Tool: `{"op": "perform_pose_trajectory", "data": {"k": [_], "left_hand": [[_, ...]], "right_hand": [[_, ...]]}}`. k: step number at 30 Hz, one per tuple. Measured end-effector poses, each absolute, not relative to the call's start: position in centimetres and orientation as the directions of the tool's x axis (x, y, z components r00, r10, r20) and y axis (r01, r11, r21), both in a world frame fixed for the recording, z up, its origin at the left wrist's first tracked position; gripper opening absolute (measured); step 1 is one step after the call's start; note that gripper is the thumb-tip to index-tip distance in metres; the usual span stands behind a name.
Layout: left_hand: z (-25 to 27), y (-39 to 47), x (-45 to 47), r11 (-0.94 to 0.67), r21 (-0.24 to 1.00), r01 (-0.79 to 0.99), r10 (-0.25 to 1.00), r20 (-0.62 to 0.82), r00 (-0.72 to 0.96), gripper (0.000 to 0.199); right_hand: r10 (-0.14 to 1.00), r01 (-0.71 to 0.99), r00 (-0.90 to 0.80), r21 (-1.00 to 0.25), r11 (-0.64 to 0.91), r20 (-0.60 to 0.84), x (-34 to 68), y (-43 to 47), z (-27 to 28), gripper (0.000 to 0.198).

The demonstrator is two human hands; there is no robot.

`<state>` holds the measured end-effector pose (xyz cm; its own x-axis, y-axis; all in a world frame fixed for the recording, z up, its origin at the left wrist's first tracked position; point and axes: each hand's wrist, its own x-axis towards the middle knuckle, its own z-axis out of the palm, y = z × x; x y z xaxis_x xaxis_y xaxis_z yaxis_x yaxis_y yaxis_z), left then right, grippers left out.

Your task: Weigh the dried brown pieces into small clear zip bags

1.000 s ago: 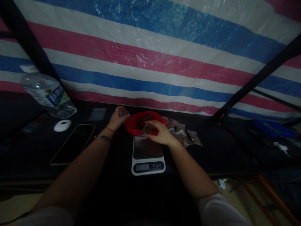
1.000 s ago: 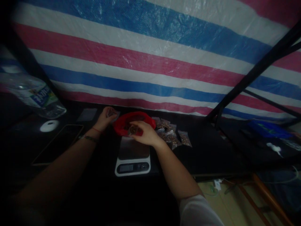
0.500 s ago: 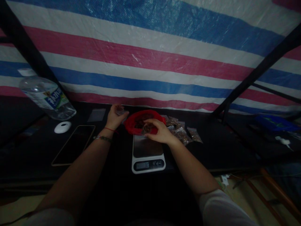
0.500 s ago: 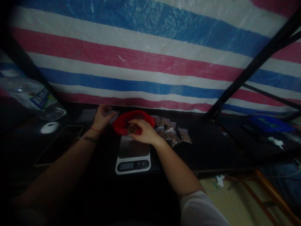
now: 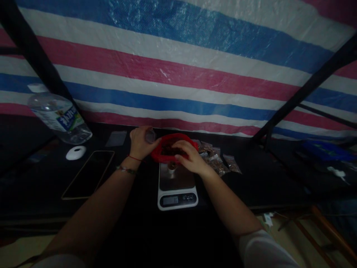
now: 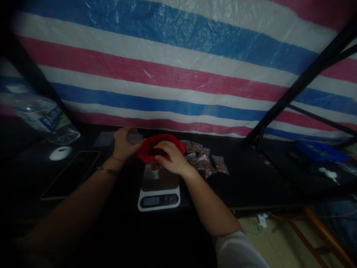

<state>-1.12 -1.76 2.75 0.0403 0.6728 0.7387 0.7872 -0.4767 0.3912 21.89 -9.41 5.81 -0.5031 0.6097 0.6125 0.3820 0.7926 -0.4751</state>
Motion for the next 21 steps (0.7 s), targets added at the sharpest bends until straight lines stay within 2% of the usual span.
{"op": "perform_pose_trajectory", "data": {"k": [3, 8, 11, 14, 16, 17, 19, 21], "left_hand": [[3.1, -2.4, -0.5, -0.484, 0.342, 0.805, 0.684, 0.722, 0.104, 0.059], [3.3, -3.1, 0.4, -0.54, 0.289, 0.791, 0.678, 0.706, 0.206, 0.054], [3.3, -3.3, 0.7, -0.62, 0.281, 0.732, 0.664, 0.686, 0.298, 0.053], [2.9, -3.1, 0.5, -0.685, 0.299, 0.664, 0.621, 0.717, 0.317, 0.073], [2.4, -2.7, 0.2, -0.691, 0.359, 0.628, 0.596, 0.774, 0.213, 0.085], [2.1, -2.5, 0.0, -0.689, 0.411, 0.597, 0.596, 0.79, 0.143, 0.084], [1.5, -2.0, -0.2, -0.68, 0.542, 0.494, 0.649, 0.759, 0.06, 0.07], [1.1, -1.7, -0.1, -0.639, 0.673, 0.373, 0.745, 0.663, 0.082, 0.058]], "right_hand": [[0.622, 0.408, -0.456, -0.471, 0.782, 0.637, 20.7, -8.3, 6.4, 0.023], [0.622, 0.463, -0.544, -0.417, 0.782, 0.563, 17.8, -5.7, 7.1, 0.021], [0.681, 0.531, -0.546, -0.427, 0.732, 0.487, 16.8, -4.5, 7.2, 0.018], [0.765, 0.576, -0.443, -0.506, 0.642, 0.467, 17.2, -3.9, 6.9, 0.021], [0.788, 0.549, -0.343, -0.572, 0.609, 0.511, 18.3, -3.8, 6.6, 0.027], [0.792, 0.523, -0.294, -0.603, 0.602, 0.535, 19.0, -3.8, 6.3, 0.03], [0.802, 0.466, -0.195, -0.666, 0.582, 0.564, 20.4, -4.1, 5.7, 0.031], [0.821, 0.406, -0.125, -0.726, 0.555, 0.557, 21.6, -4.5, 5.0, 0.03]]}}
